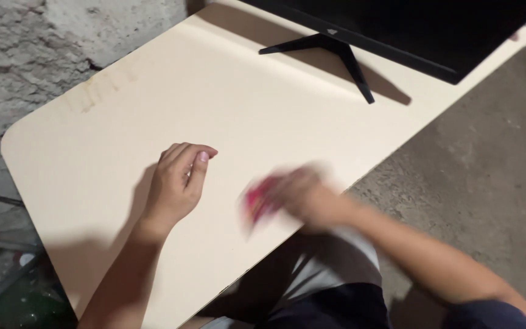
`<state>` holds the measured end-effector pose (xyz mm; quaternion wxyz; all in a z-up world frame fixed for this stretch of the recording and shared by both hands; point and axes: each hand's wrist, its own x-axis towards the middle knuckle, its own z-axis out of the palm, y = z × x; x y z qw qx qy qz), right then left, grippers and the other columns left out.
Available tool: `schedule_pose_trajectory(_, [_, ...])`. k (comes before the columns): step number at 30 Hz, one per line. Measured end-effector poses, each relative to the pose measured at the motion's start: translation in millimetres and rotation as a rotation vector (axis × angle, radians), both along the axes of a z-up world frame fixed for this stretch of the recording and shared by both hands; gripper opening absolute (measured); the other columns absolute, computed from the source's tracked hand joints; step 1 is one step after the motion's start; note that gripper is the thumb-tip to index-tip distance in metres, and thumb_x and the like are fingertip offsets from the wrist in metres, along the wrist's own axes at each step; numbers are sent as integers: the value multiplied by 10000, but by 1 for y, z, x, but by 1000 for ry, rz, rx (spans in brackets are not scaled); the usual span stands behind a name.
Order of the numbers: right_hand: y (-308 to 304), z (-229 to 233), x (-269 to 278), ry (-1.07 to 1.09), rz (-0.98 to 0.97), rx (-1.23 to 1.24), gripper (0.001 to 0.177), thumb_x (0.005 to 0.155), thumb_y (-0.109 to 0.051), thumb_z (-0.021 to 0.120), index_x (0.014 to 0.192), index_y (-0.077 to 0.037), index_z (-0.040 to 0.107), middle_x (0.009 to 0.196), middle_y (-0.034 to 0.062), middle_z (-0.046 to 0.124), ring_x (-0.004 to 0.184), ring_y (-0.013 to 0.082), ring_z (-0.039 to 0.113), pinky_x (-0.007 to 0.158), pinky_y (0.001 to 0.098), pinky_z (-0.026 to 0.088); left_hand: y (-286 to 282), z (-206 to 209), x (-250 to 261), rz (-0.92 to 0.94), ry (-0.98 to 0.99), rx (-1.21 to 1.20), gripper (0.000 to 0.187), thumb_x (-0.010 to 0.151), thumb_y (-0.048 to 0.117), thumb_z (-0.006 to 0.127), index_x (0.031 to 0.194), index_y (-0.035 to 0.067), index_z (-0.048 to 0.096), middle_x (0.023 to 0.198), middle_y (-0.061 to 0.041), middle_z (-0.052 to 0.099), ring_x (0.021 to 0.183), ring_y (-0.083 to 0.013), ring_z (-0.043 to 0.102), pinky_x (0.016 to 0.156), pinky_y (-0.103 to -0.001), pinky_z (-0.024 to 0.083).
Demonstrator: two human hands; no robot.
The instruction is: Cleaning a desk surface using foam cleaner and a cloth.
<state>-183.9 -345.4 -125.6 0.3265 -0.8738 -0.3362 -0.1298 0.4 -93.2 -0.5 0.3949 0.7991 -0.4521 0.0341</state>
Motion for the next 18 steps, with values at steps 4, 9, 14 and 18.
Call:
schedule_pose_trajectory(4, [-105, 27, -39, 371, -1083, 205, 299, 1040, -158, 498, 1267, -45, 656, 1127, 163, 716, 941, 329, 666, 799, 434, 553, -8, -3, -7, -53, -33, 48, 225, 1063, 167, 529, 1000, 75, 725, 942, -51, 742, 915, -242, 682, 861, -370, 523])
schedule_pose_trajectory(9, [-202, -41, -55, -224, -1525, -378, 304, 1133, -203, 501, 1287, -4, 672, 1246, 257, 669, 1126, 437, 638, 931, 504, 542, -22, -5, -14, -64, -7, 73, 236, 1063, 192, 527, 998, 89, 729, 948, -46, 743, 912, -237, 686, 848, -361, 526])
schedule_pose_trajectory(14, [-88, 59, -38, 482, -1419, 975, 421, 1116, -320, 347, 1172, -9, 624, 1100, 267, 658, 1004, 484, 633, 920, 581, 504, -7, -9, -8, -94, -63, 29, 221, 1061, 165, 535, 1002, 72, 726, 966, -78, 734, 956, -278, 681, 909, -388, 505])
schedule_pose_trajectory(18, [-51, 33, -9, 214, -1016, 623, 340, 1073, -265, 500, 1141, 27, 661, 1161, 236, 697, 1145, 383, 634, 1022, 524, 503, 20, -13, 6, -20, -56, -3, 223, 1065, 154, 526, 1008, 60, 720, 974, -81, 743, 963, -276, 690, 923, -399, 501])
